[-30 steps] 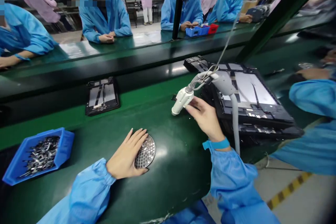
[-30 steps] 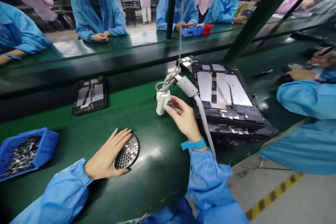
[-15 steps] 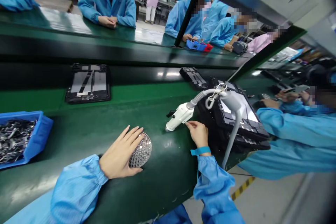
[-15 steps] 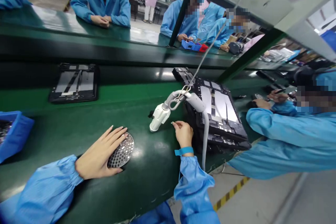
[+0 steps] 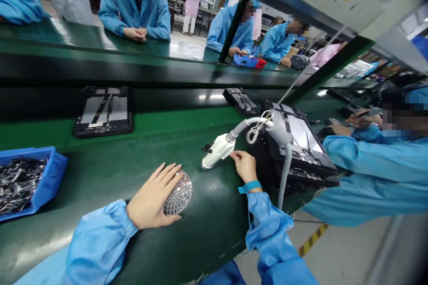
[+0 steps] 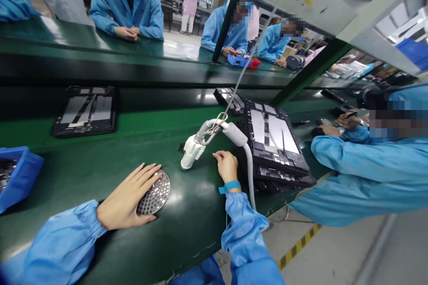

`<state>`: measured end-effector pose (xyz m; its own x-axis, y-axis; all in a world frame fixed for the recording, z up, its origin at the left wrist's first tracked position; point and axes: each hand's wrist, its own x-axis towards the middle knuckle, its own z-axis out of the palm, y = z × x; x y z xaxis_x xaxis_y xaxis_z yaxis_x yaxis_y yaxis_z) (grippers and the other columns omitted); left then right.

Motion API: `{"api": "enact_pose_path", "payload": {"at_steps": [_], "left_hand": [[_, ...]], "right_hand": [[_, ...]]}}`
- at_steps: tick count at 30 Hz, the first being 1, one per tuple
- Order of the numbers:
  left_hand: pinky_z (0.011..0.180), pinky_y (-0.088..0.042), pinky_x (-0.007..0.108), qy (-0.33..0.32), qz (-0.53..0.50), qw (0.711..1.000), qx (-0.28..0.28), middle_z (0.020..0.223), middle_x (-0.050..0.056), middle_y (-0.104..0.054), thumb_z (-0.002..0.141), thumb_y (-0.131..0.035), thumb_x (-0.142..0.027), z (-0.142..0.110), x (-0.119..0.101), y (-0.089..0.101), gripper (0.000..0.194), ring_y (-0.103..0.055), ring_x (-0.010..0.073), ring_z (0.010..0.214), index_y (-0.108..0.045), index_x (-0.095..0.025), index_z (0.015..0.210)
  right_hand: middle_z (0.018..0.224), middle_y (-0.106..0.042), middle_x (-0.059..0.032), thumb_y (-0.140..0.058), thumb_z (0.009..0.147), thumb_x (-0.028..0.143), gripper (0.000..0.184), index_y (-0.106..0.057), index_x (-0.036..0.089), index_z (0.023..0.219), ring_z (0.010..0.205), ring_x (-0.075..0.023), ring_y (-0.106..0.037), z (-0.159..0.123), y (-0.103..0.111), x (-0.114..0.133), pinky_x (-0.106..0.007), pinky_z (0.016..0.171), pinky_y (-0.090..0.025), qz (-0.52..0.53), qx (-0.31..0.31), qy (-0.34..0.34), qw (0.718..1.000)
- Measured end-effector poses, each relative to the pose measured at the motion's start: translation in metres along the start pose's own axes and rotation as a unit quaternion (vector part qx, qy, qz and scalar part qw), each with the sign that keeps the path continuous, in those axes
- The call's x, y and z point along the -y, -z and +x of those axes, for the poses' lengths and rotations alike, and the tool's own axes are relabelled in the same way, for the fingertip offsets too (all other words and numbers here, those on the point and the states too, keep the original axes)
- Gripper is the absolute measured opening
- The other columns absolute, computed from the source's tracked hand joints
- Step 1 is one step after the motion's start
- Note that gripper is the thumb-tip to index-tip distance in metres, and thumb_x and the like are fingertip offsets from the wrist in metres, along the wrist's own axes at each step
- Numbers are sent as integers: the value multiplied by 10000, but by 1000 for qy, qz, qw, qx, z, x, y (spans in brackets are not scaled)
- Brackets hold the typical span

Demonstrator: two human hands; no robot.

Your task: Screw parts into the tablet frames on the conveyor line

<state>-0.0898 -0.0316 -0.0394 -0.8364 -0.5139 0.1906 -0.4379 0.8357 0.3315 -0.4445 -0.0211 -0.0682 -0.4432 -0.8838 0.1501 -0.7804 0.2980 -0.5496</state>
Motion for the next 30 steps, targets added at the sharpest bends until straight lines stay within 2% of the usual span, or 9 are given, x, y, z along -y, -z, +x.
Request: {"api": "enact_pose_path", "payload": {"at_steps": [3, 7, 10, 12, 14, 17, 21, 24, 30], "left_hand": [[1198, -177, 557, 7, 3, 1000, 10, 1541, 214, -306, 703, -674, -573, 0, 2, 3, 963, -276, 359, 1436, -337, -94, 1467], [1182, -153, 612, 13, -9, 1000, 27, 1538, 220, -309, 690, -673, -667, 0, 0, 13, 998, -269, 384, 1433, -363, -119, 1464], [1180, -215, 585, 0, -36, 999, -7, 1482, 181, -422, 841, -576, -604, 16, -22, 20, 702, -350, 352, 1398, -492, -150, 1370], [1131, -364, 482, -14, -75, 997, 0, 1333, 138, -576, 972, -427, -417, 42, -46, 18, 400, -498, 287, 1284, -596, -178, 1243], [994, -490, 382, -4, -121, 991, 58, 1117, 109, -670, 992, -345, -266, 81, -71, 8, 343, -623, 242, 1087, -650, -199, 1135], [931, -509, 376, 94, -129, 982, 105, 1049, 118, -659, 931, -430, -146, 145, -91, -16, 280, -656, 268, 1006, -663, -187, 1082], [913, -502, 453, 184, -80, 977, 72, 1184, 201, -593, 913, -426, -102, 198, -88, -44, 363, -645, 337, 1034, -563, -103, 1249], [912, -499, 443, 230, -55, 970, 51, 1241, 200, -563, 915, -472, -133, 210, -77, -52, 369, -642, 330, 1041, -539, -110, 1277], [894, -500, 322, 267, -46, 962, 31, 1116, 93, -639, 899, -597, -243, 222, -66, -52, 185, -645, 240, 1017, -661, -174, 1058]], "right_hand": [[895, -629, -32, -620, 922, 355, 219, -624, 144, 862, 883, -171, -611, -1, 0, -3, -391, 858, -521, 9, 4, 3, 1000], [863, -625, -23, -570, 954, 374, 249, -618, 131, 922, 788, -150, -618, -5, 7, -11, -341, 760, -545, 50, -1, -5, 999], [893, -631, -33, -533, 973, 390, 277, -613, 126, 997, 769, -145, -623, -10, 12, -18, -321, 716, -551, 71, -16, -10, 997], [928, -636, -42, -542, 968, 393, 274, -617, 132, 1006, 807, -154, -626, -13, 12, -20, -340, 751, -551, 67, -23, -7, 997], [932, -635, -42, -560, 956, 393, 263, -625, 138, 971, 846, -164, -622, -14, 11, -20, -367, 805, -539, 50, -28, -4, 998], [897, -628, -34, -581, 943, 389, 252, -625, 144, 902, 856, -167, -612, -13, 8, -17, -380, 837, -522, 26, -30, -2, 999], [890, -622, -31, -581, 944, 369, 233, -619, 151, 874, 829, -155, -603, -11, 1, -11, -353, 805, -526, 18, -29, -9, 999], [948, -624, -43, -579, 948, 353, 209, -621, 150, 924, 849, -156, -607, -10, -6, -9, -347, 794, -537, 29, -26, -20, 999], [1052, -624, -62, -556, 962, 325, 192, -618, 167, 1052, 941, -177, -611, -8, -13, -6, -381, 857, -538, 44, -11, -45, 998]]}}
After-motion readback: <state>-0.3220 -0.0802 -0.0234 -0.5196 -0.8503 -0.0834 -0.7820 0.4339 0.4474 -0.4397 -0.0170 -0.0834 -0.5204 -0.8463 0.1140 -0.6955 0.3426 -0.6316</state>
